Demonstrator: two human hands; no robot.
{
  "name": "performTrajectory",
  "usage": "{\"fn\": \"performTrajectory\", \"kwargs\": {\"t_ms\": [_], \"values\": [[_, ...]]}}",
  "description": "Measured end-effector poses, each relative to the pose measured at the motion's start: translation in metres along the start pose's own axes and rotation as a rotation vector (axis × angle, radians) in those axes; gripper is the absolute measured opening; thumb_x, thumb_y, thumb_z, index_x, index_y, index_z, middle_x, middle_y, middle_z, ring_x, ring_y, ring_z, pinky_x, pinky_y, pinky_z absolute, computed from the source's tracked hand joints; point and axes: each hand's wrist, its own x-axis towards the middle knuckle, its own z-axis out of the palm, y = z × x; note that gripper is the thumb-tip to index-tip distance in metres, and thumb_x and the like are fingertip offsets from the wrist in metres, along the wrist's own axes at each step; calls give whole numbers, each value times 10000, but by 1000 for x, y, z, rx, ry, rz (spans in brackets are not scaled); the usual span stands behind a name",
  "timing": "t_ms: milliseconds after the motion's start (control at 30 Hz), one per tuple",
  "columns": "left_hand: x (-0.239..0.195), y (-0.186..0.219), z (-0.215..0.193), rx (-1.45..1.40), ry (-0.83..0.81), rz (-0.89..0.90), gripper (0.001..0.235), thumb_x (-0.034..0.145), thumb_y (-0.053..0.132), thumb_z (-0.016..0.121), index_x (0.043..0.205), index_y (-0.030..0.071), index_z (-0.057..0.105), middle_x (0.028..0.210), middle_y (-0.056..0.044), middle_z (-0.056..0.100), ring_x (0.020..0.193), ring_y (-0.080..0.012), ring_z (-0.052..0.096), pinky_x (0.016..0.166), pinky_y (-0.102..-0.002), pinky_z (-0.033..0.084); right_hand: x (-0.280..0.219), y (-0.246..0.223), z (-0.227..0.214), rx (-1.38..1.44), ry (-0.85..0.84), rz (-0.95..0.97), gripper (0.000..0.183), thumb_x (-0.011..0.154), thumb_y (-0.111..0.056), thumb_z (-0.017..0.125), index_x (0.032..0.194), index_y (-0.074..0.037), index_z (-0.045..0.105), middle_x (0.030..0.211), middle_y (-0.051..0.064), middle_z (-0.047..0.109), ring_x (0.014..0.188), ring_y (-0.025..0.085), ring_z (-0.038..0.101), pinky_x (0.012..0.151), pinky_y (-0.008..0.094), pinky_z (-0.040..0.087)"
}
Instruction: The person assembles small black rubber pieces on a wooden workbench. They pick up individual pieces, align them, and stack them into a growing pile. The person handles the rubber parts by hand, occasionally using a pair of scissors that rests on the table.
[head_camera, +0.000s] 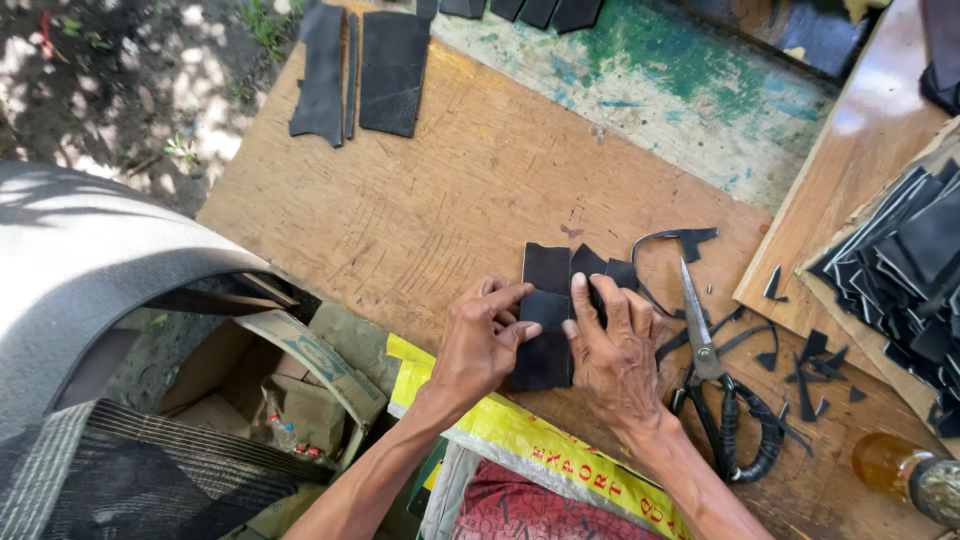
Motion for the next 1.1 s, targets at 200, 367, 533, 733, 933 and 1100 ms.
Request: {"fn": "performTrajectory", "kwargs": {"t_ms": [200, 367, 533, 733, 933, 1100], "values": [[5, -7, 4, -2, 41, 122, 413, 726, -101, 746, 1126, -11, 697, 955, -128, 660, 705, -226, 651, 613, -317, 532, 9, -5, -2, -126, -116, -44, 556, 887, -186, 679, 1402, -3, 576, 1369, 118, 546, 1161, 339, 505, 981, 490, 390], [4, -1, -1, -60, 53, 113, 398, 764, -101, 727, 1152, -28, 676, 1004, -135, 651, 698, -213, 652, 609, -321, 536, 18, -14, 8, -141, -104, 54, 609, 843, -232, 666, 1414, -48, 560, 1318, 101, 540, 1129, 335, 479, 959, 496, 374], [1, -4, -3, -86, -7, 25, 396, 774, -89, 744, 1162, -26, 695, 996, -136, 646, 707, -210, 659, 624, -313, 540, 5, -5, 15, -106, -51, 49, 575, 840, -267, 634, 1391, -115, 573, 1352, 72, 526, 1179, 298, 462, 1007, 507, 366], [12, 2, -22, -96, -203, -14, 413, 806, -44, 740, 1210, 17, 679, 979, -124, 676, 748, -179, 682, 659, -300, 553, 19, 3, 21, -150, -190, 118, 610, 816, -325, 679, 1410, -193, 636, 1281, 134, 568, 1061, 348, 506, 908, 496, 406], [116, -15, -114, 395, 260, 260, 184, 925, -69, 547, 1012, 7, 690, 842, -147, 687, 832, -275, 727, 748, -390, 564, -1, 18, 9, 204, 107, -19, 435, 891, -159, 633, 1312, -55, 655, 1260, 132, 634, 1126, 306, 595, 1013, 414, 452], [226, -21, -168, 351, 565, 305, 239, 1099, 63, 508, 1121, 43, 745, 764, -87, 713, 515, -130, 578, 399, -298, 465, -8, 14, 12, 180, 139, 40, 452, 811, -119, 691, 1260, -71, 684, 1288, 110, 648, 1142, 289, 587, 1028, 414, 437]]}}
